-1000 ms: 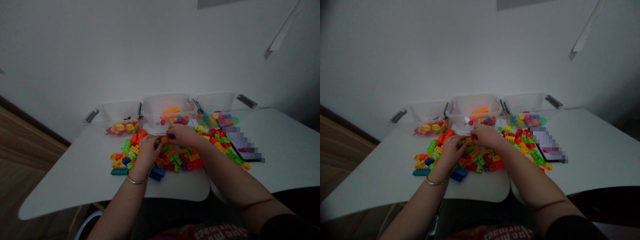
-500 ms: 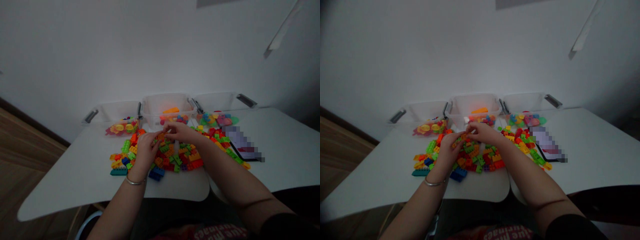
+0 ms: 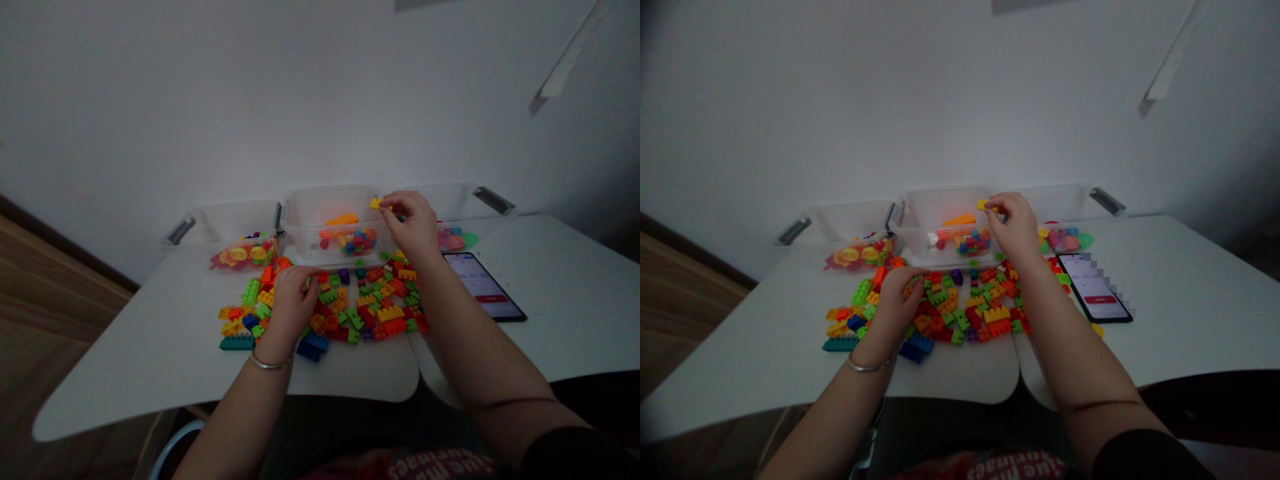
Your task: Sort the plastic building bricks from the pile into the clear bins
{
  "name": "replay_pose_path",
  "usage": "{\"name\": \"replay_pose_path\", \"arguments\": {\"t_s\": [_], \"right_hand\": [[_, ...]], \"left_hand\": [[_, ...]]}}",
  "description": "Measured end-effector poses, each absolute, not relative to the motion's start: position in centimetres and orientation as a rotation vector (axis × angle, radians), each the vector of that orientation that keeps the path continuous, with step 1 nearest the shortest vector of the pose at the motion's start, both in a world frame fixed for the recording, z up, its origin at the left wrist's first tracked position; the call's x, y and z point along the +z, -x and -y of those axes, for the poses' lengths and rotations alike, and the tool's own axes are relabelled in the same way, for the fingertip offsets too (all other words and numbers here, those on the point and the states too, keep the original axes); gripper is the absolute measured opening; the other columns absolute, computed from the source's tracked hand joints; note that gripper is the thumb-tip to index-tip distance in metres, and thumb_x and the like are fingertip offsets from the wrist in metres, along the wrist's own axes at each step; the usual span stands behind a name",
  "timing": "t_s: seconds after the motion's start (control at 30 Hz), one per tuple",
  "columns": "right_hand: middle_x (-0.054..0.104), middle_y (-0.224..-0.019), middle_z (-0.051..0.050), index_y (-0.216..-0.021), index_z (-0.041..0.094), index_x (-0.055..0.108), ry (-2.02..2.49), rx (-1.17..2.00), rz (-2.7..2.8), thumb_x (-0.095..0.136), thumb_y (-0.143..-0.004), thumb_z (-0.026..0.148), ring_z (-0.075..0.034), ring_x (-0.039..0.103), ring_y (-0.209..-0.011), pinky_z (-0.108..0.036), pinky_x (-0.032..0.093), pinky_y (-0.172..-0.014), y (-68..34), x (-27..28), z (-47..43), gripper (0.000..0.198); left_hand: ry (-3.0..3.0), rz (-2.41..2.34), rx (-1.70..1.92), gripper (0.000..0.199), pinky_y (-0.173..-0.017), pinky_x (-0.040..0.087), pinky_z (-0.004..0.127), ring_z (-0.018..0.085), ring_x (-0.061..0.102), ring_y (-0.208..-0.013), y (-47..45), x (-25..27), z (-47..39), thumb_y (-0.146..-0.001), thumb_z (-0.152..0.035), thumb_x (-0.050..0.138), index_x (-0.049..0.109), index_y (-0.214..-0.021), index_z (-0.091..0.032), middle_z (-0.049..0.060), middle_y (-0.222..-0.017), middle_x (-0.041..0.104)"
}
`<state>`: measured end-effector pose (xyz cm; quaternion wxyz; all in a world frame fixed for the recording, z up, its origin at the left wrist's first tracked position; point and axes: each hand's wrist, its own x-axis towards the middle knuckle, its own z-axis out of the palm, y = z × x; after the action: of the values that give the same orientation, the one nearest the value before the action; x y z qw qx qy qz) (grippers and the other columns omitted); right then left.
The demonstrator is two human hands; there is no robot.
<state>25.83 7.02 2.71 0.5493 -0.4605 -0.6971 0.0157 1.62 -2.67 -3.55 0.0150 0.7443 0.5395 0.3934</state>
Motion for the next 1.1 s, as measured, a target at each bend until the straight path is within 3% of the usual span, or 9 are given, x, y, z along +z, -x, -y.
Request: {"name": "replay_pose_path", "arguments": {"t_s": [0.2, 0.43, 0.6, 0.9, 1.1], "right_hand": [[0.071, -0.103, -0.012, -0.098, 0.017, 0.069, 1.289, -0.027, 1.968, 0.042, -0.09, 0.023, -0.026, 0.061, -0.1, -0.041, 0.045, -0.095, -25.5, 2.2, -7.5, 0.029], [0.072, -0.097, -0.013, -0.082, 0.016, 0.069, 1.334, -0.228, 2.221, 0.035, -0.096, 0.028, -0.029, 0.061, -0.103, -0.049, 0.033, -0.105, -25.2, 2.2, -7.4, 0.039], [0.073, -0.104, -0.01, -0.095, 0.018, 0.07, 1.255, -0.168, 2.171, 0.034, -0.098, 0.032, -0.028, 0.061, -0.105, -0.049, 0.034, -0.105, -25.3, 2.1, -7.4, 0.039], [0.073, -0.099, -0.008, -0.104, 0.02, 0.067, 0.965, -0.007, 1.777, 0.039, -0.096, 0.036, -0.023, 0.064, -0.095, -0.039, 0.048, -0.087, -25.2, 3.8, -5.7, 0.033], [0.073, -0.086, -0.004, -0.093, 0.02, 0.071, 0.999, 0.237, 2.192, 0.049, -0.093, 0.031, -0.017, 0.063, -0.075, -0.028, 0.045, -0.068, -24.2, 4.9, -3.9, 0.025]], "left_hand": [[-2.298, -1.7, 1.193, 0.022, -0.092, 0.047, 0.04, 0.023, 0.064, -0.096, -1.6, -3.6, 2.6, -0.087, -0.021, 0.05, 0.07, -0.095, -0.021, 0.006, -0.095, 0.073], [-2.298, -1.675, 1.231, 0.022, -0.09, 0.046, 0.041, 0.023, 0.064, -0.093, -1.5, -4.1, 2.4, -0.086, -0.02, 0.051, 0.071, -0.094, -0.021, 0.005, -0.092, 0.073], [-2.31, -1.663, 1.228, 0.021, -0.088, 0.047, 0.041, 0.023, 0.064, -0.092, -1.4, -4.2, 2.4, -0.087, -0.02, 0.051, 0.072, -0.093, -0.021, 0.005, -0.091, 0.073], [-2.285, -1.672, 1.19, 0.022, -0.089, 0.047, 0.041, 0.023, 0.063, -0.093, -1.4, -4.3, 2.4, -0.086, -0.019, 0.051, 0.072, -0.093, -0.021, 0.005, -0.091, 0.073], [-2.288, -1.685, 1.185, 0.022, -0.09, 0.047, 0.041, 0.024, 0.063, -0.094, -1.5, -4.2, 2.4, -0.087, -0.02, 0.051, 0.072, -0.094, -0.02, 0.005, -0.091, 0.073]]}}
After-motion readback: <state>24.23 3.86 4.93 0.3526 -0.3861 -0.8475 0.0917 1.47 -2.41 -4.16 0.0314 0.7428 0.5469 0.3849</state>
